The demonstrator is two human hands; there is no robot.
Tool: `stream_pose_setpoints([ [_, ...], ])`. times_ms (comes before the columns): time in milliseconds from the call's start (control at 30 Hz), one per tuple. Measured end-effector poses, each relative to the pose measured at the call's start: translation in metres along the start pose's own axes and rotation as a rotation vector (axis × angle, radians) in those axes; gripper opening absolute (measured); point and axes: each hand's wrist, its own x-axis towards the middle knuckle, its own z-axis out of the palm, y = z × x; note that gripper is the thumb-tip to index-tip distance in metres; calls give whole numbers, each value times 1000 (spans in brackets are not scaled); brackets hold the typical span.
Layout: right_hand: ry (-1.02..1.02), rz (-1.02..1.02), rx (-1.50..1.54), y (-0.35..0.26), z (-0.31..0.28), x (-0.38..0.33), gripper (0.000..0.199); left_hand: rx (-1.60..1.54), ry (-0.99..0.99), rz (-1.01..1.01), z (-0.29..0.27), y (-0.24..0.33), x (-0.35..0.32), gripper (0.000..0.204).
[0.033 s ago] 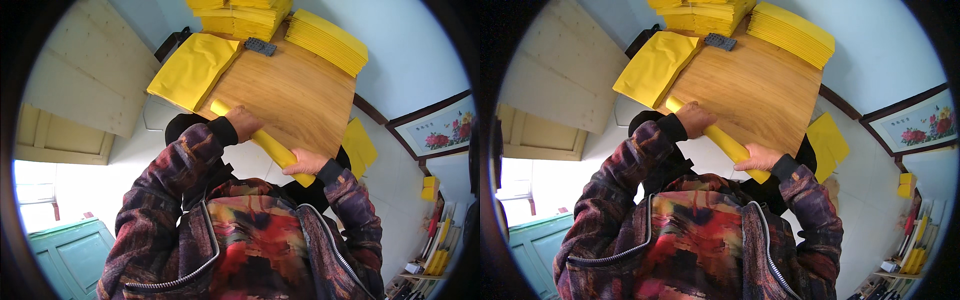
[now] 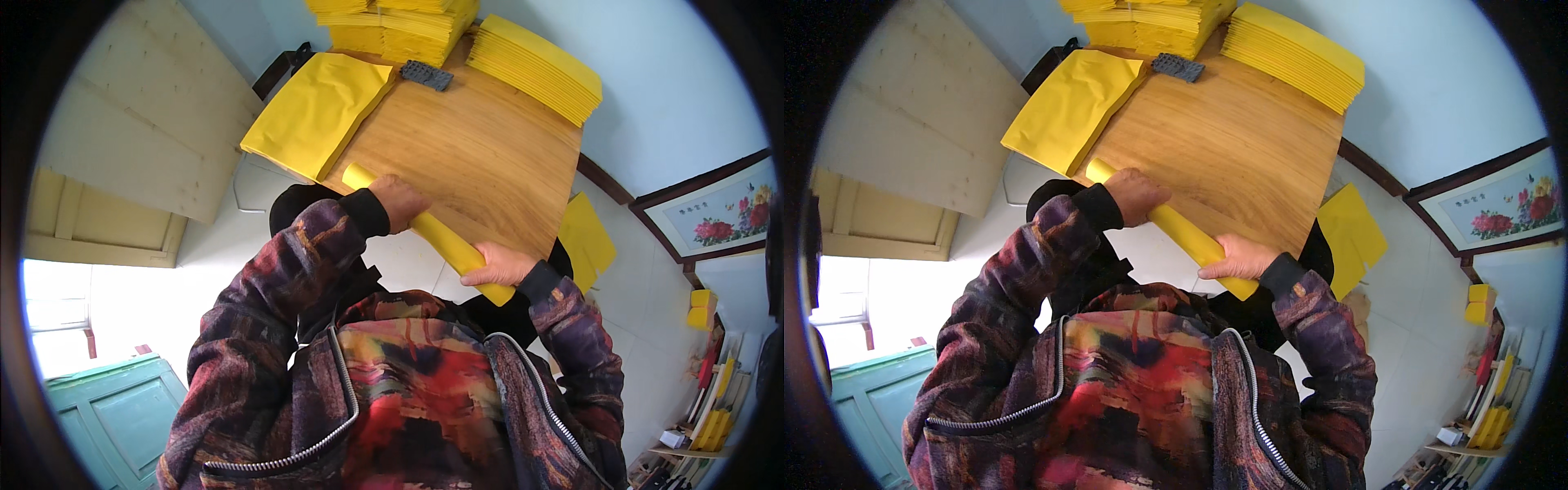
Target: The person folds yellow paper sheets on a wooden table. They fold each sheet in half, then fold the sides inward, and finally fold the bottom up to form a packet. The finished packets are stacked on the table.
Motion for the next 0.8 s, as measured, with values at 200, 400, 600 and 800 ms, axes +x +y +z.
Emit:
stream_pose_setpoints([
  [200,556,45,-1021,-23,20,-6,43,-231,-378,-26,-9,-6,6,33],
  [400,116,84,-416,-14,-12,-2,54,-46,33,-30,7,-9,-4,26],
  [600,86,39,-369,1,-18,-5,60,18,405,-27,24,-22,-24,17],
  [800,94,55,-426,0,-18,-9,63,62,538,-190,27,-37,-47,23],
])
